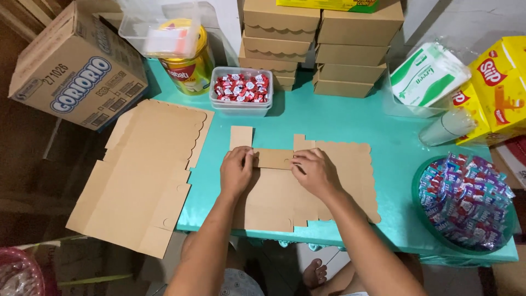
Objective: Folding cardboard templates into small boxes for packaging.
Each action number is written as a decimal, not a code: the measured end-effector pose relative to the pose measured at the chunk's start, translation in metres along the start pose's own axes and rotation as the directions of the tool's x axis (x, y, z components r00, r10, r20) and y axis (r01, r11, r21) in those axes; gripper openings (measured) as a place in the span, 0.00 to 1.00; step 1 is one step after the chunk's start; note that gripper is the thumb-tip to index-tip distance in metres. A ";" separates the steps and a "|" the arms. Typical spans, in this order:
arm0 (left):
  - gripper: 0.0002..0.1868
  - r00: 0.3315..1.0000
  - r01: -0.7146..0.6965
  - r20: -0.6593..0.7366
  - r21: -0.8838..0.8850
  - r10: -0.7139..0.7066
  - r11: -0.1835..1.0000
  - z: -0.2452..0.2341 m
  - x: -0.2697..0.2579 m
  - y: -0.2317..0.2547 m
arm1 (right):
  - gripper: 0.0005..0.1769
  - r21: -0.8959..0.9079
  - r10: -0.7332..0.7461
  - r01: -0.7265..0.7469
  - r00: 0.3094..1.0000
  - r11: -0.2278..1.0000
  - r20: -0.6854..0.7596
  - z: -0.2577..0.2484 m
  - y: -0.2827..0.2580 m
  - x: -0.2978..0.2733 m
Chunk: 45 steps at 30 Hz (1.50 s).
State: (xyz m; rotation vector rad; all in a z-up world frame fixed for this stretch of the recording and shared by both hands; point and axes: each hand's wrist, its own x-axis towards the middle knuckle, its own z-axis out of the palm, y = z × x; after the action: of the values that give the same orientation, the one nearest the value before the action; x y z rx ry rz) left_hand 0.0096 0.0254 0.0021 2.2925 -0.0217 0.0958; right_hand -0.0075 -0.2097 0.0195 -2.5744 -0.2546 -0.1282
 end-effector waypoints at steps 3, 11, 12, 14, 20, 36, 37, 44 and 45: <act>0.13 1.000 -0.014 -0.013 0.031 0.014 0.999 0.002 0.001 -0.003 | 0.09 -0.148 -0.133 0.126 0.990 0.981 -0.043 0.009 0.002 -0.005; 0.17 0.999 0.026 0.041 -0.012 -0.025 1.000 -0.006 0.002 0.005 | 0.11 -0.242 -0.189 0.168 0.979 0.956 -0.069 0.043 0.005 0.002; 0.18 0.998 0.036 0.045 -0.018 -0.035 0.999 -0.007 0.003 0.005 | 0.12 -0.254 -0.234 0.207 0.969 0.945 -0.078 0.048 0.002 0.005; 0.19 0.998 0.048 0.045 -0.023 -0.047 0.999 -0.006 0.003 0.003 | 0.12 -0.265 -0.281 0.250 0.956 0.931 -0.085 0.062 -0.005 0.013; 0.20 0.999 0.038 0.020 -0.015 -0.037 0.999 -0.002 0.001 -0.003 | 0.10 -0.293 -0.350 0.309 0.932 0.905 -0.097 0.099 -0.028 0.037; 0.10 0.995 -0.031 -0.094 -0.190 0.013 0.981 -0.001 -0.002 -0.009 | 0.24 -0.071 -0.338 0.333 0.938 0.940 -0.075 0.041 0.015 0.009; 0.12 0.993 -0.031 -0.121 -0.234 0.002 0.972 -0.002 -0.002 -0.009 | 0.23 -0.074 -0.286 0.276 0.936 0.958 -0.207 0.043 0.024 0.006; 0.11 0.988 -0.089 -0.141 -0.245 0.055 0.965 -0.004 -0.003 -0.005 | 0.15 0.008 0.112 -0.115 0.945 0.993 -0.306 0.051 0.019 0.010; 0.12 0.992 -0.088 -0.105 -0.204 0.067 0.975 -0.007 -0.003 0.001 | 0.14 0.033 0.073 -0.066 0.945 0.997 -0.320 0.051 0.020 0.012</act>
State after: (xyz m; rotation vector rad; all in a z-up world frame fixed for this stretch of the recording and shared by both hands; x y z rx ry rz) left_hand 0.0059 0.0299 0.0069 2.0748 -0.0676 0.2353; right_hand 0.0102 -0.1976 -0.0318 -2.4889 -0.0416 -0.5107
